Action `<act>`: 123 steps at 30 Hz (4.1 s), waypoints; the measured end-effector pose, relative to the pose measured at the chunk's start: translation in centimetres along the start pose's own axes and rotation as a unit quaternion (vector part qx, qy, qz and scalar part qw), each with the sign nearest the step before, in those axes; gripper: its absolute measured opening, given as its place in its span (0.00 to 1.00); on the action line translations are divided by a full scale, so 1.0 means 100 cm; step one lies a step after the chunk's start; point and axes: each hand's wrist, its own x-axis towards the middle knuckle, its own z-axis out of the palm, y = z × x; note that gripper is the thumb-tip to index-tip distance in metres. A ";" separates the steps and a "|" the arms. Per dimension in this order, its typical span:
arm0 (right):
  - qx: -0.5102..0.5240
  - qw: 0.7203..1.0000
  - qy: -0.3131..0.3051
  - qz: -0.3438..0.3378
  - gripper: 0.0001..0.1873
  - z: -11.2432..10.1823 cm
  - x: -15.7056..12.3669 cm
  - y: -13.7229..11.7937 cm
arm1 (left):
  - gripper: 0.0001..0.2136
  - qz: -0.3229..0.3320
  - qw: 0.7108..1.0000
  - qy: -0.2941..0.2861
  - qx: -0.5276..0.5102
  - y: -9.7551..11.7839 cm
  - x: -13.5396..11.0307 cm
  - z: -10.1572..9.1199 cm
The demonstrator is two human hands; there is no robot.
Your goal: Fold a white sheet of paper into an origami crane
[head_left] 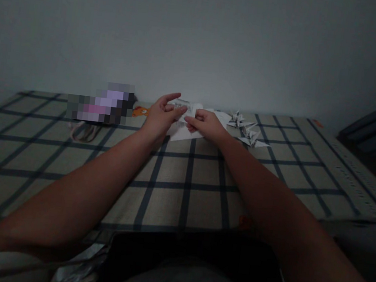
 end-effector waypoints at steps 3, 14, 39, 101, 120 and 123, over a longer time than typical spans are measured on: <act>0.002 1.000 -0.007 -0.004 0.16 0.001 -0.001 -0.002 | 0.22 -0.002 0.999 0.021 -0.035 0.003 0.000 0.001; 0.058 0.990 0.118 -0.041 0.16 -0.005 0.003 0.003 | 0.08 -0.089 0.992 0.008 -0.087 -0.003 0.006 -0.006; 0.079 0.993 0.076 -0.045 0.24 -0.005 0.004 0.007 | 0.11 -0.148 0.979 -0.074 -0.117 0.004 0.003 -0.001; -0.322 0.929 0.037 -0.178 0.13 -0.008 -0.001 0.001 | 0.28 -0.124 0.991 -0.056 0.016 0.000 -0.021 0.015; -0.293 0.938 0.073 -0.169 0.14 -0.008 -0.001 0.004 | 0.21 -0.142 0.988 -0.048 0.040 0.005 -0.020 0.015; -0.264 0.946 0.077 -0.172 0.14 -0.007 -0.001 0.005 | 0.17 -0.131 0.989 -0.050 0.044 0.006 -0.019 0.015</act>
